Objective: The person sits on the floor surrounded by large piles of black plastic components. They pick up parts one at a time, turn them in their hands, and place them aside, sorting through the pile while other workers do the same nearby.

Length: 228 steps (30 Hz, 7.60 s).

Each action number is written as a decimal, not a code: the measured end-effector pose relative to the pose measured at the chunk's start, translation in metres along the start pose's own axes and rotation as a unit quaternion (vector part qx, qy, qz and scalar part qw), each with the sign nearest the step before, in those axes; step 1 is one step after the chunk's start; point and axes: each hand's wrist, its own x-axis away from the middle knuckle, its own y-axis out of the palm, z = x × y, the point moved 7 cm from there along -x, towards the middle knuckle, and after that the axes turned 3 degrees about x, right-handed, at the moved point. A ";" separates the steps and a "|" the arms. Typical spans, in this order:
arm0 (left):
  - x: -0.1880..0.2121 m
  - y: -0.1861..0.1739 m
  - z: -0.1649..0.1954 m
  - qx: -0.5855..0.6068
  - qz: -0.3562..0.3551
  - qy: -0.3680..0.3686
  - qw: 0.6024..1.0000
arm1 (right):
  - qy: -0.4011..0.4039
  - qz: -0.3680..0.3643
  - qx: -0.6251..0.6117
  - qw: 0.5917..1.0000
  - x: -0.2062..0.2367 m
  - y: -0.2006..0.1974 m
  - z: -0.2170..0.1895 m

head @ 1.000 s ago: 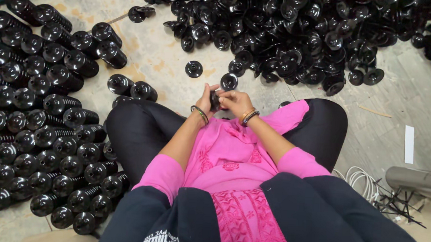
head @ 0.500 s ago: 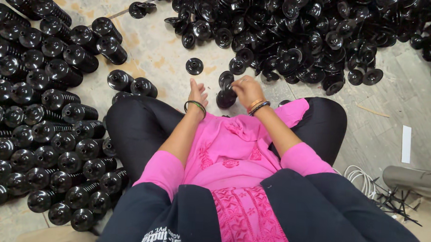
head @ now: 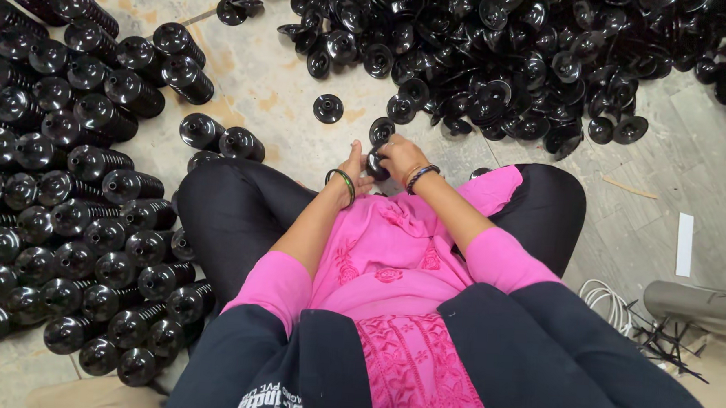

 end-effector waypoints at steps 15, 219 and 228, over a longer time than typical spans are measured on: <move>-0.007 -0.023 0.020 0.079 0.096 0.116 0.985 | 0.279 0.001 0.107 0.954 -0.041 -0.032 0.050; 0.007 -0.003 0.052 0.126 -0.103 0.221 0.962 | 0.135 0.079 -0.435 0.886 0.007 0.004 0.014; -0.012 -0.029 0.032 0.051 0.057 0.080 0.994 | -0.014 -0.006 0.004 1.000 0.012 0.012 -0.008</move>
